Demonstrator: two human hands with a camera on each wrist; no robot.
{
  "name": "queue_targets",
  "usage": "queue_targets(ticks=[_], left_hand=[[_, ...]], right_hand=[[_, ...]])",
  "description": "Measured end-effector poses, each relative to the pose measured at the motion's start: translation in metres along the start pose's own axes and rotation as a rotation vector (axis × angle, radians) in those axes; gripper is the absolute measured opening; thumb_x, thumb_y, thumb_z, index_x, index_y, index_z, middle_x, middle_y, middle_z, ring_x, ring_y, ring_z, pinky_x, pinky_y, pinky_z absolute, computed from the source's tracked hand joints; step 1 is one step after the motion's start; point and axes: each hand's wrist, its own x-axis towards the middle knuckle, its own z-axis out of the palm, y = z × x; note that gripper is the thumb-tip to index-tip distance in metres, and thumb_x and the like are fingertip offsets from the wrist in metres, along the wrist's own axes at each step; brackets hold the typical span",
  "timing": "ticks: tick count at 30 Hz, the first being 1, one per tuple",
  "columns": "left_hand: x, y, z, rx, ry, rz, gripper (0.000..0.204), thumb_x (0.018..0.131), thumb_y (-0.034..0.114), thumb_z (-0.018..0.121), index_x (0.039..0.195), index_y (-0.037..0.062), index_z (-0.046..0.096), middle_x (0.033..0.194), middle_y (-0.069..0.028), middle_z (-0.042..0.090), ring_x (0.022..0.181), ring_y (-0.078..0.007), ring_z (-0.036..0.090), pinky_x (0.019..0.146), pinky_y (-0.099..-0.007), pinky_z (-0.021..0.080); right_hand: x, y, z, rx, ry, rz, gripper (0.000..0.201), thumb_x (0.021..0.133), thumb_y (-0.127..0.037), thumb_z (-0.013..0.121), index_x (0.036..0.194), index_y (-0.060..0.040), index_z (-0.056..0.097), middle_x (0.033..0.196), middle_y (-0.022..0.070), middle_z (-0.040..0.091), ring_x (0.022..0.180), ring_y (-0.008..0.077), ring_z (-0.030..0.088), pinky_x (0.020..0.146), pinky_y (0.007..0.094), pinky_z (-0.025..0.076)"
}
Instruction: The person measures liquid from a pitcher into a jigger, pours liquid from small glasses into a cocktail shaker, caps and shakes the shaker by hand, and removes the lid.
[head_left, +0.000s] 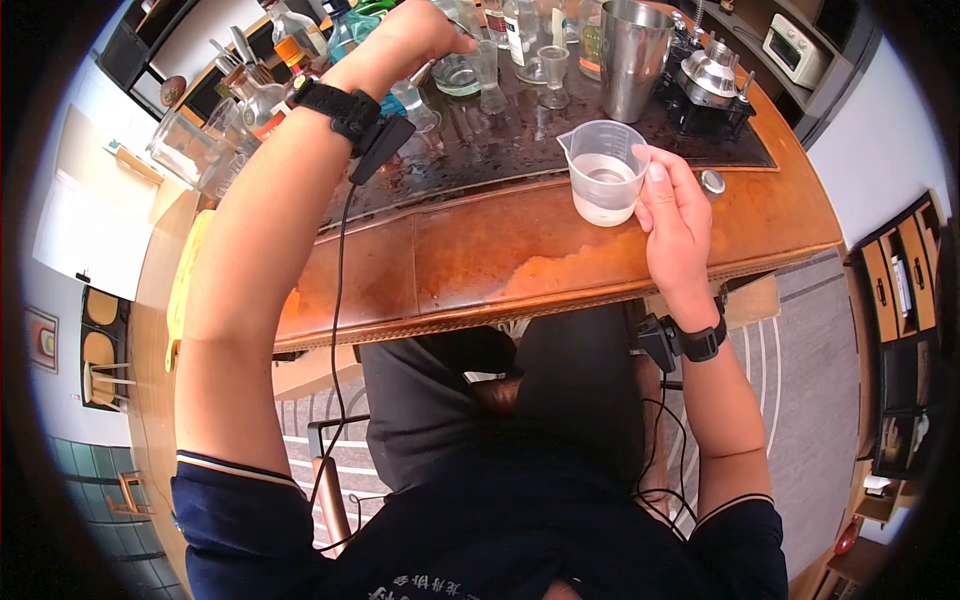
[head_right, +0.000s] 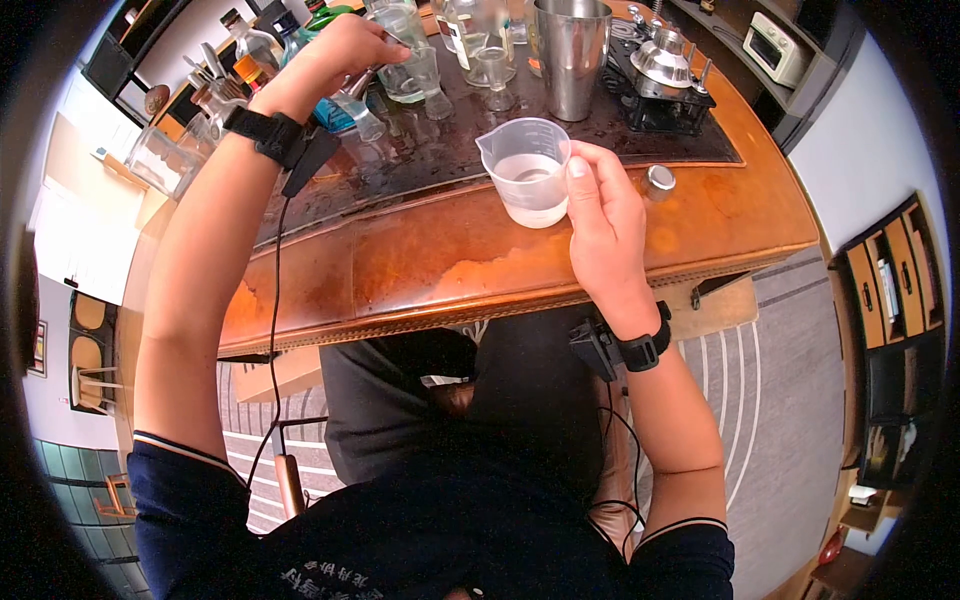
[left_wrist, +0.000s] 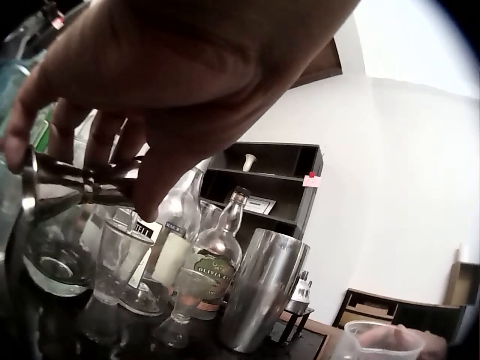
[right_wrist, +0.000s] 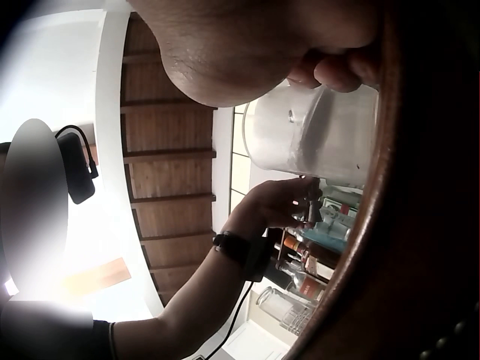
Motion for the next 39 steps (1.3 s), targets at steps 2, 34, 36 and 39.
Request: queue_targets(ticks=[2, 34, 36, 39], left_hand=[[-0.008, 0.019, -0.006, 0.104, 0.012, -0.058, 0.044, 0.084, 0.043, 0.082, 0.105, 0.0042, 0.077, 0.093, -0.0147, 0.071, 0.081, -0.0281, 0.064, 0.073, -0.0409, 0.051], [-0.074, 0.014, 0.010, 0.060, 0.304, 0.258, 0.040, 0.086, 0.033, 0.085, 0.114, 0.0056, 0.076, 0.090, -0.0035, 0.073, 0.074, -0.0147, 0.064, 0.064, -0.0327, 0.049], [-0.094, 0.009, 0.025, -0.583, 0.142, 0.115, 0.049, 0.085, 0.029, 0.087, 0.125, 0.0052, 0.072, 0.100, -0.0034, 0.076, 0.086, -0.0138, 0.068, 0.071, -0.0309, 0.051], [-0.118, -0.002, 0.049, -1.060, -0.182, 0.043, 0.048, 0.085, 0.018, 0.086, 0.128, 0.0039, 0.069, 0.105, -0.0031, 0.075, 0.091, -0.0125, 0.070, 0.079, -0.0284, 0.055]], right_hand=[[0.000, 0.001, 0.000, 0.007, 0.006, 0.002, 0.030, 0.111, -0.024, 0.051, 0.123, 0.0010, 0.064, 0.092, -0.0053, 0.061, 0.075, 0.0007, 0.044, 0.065, 0.0192, 0.037], [0.000, -0.002, 0.001, 0.047, 0.016, 0.036, 0.030, 0.111, -0.023, 0.050, 0.124, 0.0008, 0.064, 0.087, -0.0071, 0.056, 0.070, -0.0007, 0.038, 0.059, 0.0181, 0.031], [0.001, 0.001, -0.001, 0.050, 0.017, 0.032, 0.031, 0.111, -0.023, 0.050, 0.125, 0.0011, 0.065, 0.085, -0.0073, 0.055, 0.068, -0.0007, 0.038, 0.058, 0.0183, 0.031], [0.006, -0.003, 0.003, 0.085, 0.011, 0.063, 0.032, 0.111, -0.023, 0.050, 0.125, 0.0017, 0.065, 0.083, -0.0077, 0.054, 0.067, -0.0005, 0.036, 0.057, 0.0186, 0.030]])
